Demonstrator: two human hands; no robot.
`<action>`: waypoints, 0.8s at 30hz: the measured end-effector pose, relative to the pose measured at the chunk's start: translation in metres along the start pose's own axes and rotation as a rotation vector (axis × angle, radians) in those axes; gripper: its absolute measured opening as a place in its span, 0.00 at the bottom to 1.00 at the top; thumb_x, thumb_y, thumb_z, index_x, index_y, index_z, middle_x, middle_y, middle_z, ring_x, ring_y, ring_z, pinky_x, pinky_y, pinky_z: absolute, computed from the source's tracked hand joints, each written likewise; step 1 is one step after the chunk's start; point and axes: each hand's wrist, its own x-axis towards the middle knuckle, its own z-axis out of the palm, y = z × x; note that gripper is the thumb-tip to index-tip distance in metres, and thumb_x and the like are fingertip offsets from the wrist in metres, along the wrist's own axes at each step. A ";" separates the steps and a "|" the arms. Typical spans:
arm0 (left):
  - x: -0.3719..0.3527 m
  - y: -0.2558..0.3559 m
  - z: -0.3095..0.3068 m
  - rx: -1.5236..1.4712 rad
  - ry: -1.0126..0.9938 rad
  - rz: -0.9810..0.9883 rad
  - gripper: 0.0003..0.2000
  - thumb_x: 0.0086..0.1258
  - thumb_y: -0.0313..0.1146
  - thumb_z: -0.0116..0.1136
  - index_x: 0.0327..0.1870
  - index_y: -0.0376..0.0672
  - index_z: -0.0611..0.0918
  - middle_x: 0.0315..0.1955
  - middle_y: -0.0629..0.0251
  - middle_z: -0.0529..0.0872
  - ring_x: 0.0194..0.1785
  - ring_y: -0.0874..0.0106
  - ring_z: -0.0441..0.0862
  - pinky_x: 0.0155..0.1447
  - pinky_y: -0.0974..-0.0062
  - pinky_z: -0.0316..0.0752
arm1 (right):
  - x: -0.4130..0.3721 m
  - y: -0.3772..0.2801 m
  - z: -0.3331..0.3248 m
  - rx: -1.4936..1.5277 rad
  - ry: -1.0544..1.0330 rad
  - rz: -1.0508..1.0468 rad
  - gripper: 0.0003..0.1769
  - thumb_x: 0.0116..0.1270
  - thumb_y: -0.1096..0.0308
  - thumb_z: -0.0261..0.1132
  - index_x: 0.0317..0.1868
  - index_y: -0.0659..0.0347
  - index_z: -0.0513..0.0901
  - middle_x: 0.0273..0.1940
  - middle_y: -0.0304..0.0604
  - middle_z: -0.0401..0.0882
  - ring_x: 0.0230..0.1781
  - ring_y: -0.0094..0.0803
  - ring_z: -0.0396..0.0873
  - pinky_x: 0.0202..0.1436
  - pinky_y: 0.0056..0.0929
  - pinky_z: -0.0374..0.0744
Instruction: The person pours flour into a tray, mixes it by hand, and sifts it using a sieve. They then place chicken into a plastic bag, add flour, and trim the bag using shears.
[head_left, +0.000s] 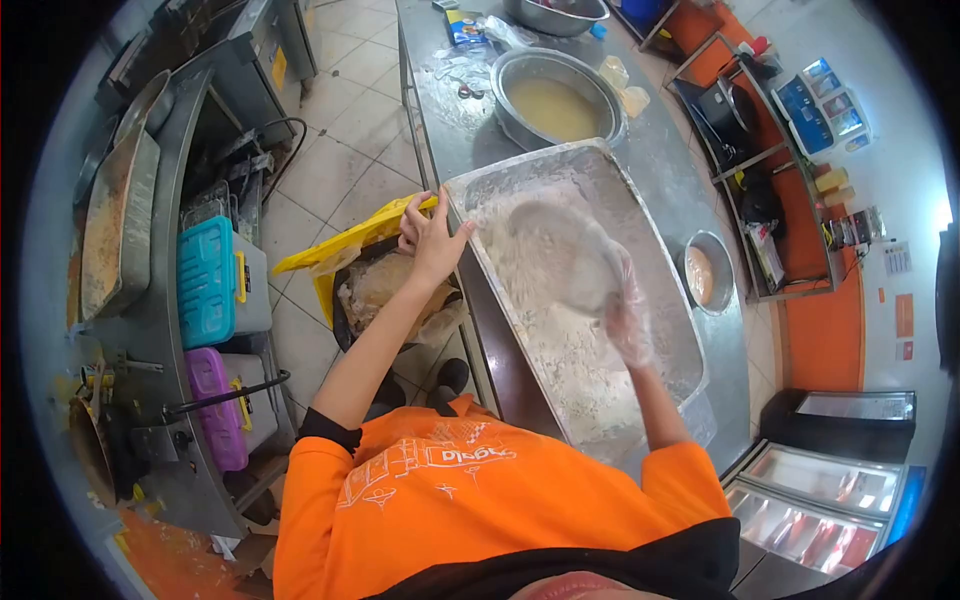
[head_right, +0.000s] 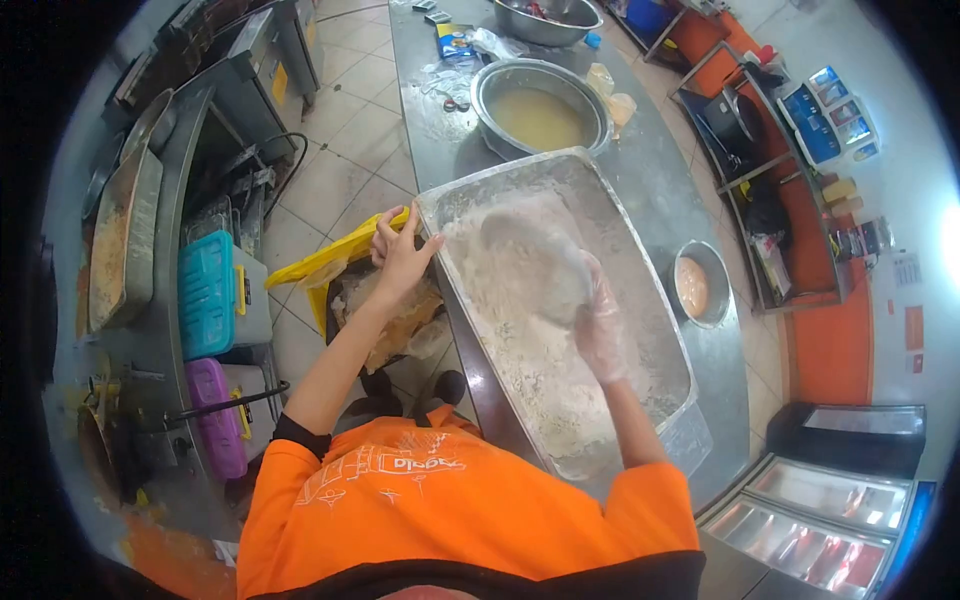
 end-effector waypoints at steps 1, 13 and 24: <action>0.001 0.001 0.000 -0.002 0.004 -0.005 0.36 0.59 0.49 0.61 0.69 0.51 0.63 0.65 0.55 0.50 0.65 0.51 0.45 0.63 0.43 0.43 | 0.016 -0.018 -0.013 0.001 -0.005 -0.005 0.37 0.57 0.82 0.51 0.69 0.53 0.60 0.66 0.51 0.59 0.38 0.41 0.82 0.35 0.29 0.85; 0.003 -0.017 0.004 -0.221 -0.035 -0.043 0.37 0.59 0.51 0.63 0.70 0.57 0.62 0.65 0.56 0.51 0.65 0.51 0.47 0.66 0.48 0.45 | 0.055 0.015 0.001 -0.338 -0.430 -0.250 0.43 0.53 0.83 0.55 0.70 0.47 0.57 0.66 0.48 0.64 0.23 0.37 0.80 0.25 0.32 0.80; -0.010 -0.066 0.004 -1.085 -0.252 -0.178 0.35 0.65 0.45 0.59 0.72 0.47 0.59 0.63 0.55 0.56 0.70 0.64 0.51 0.70 0.67 0.53 | 0.059 0.013 -0.003 -0.419 -0.459 -0.302 0.47 0.51 0.87 0.53 0.70 0.37 0.57 0.68 0.42 0.62 0.21 0.31 0.77 0.20 0.28 0.78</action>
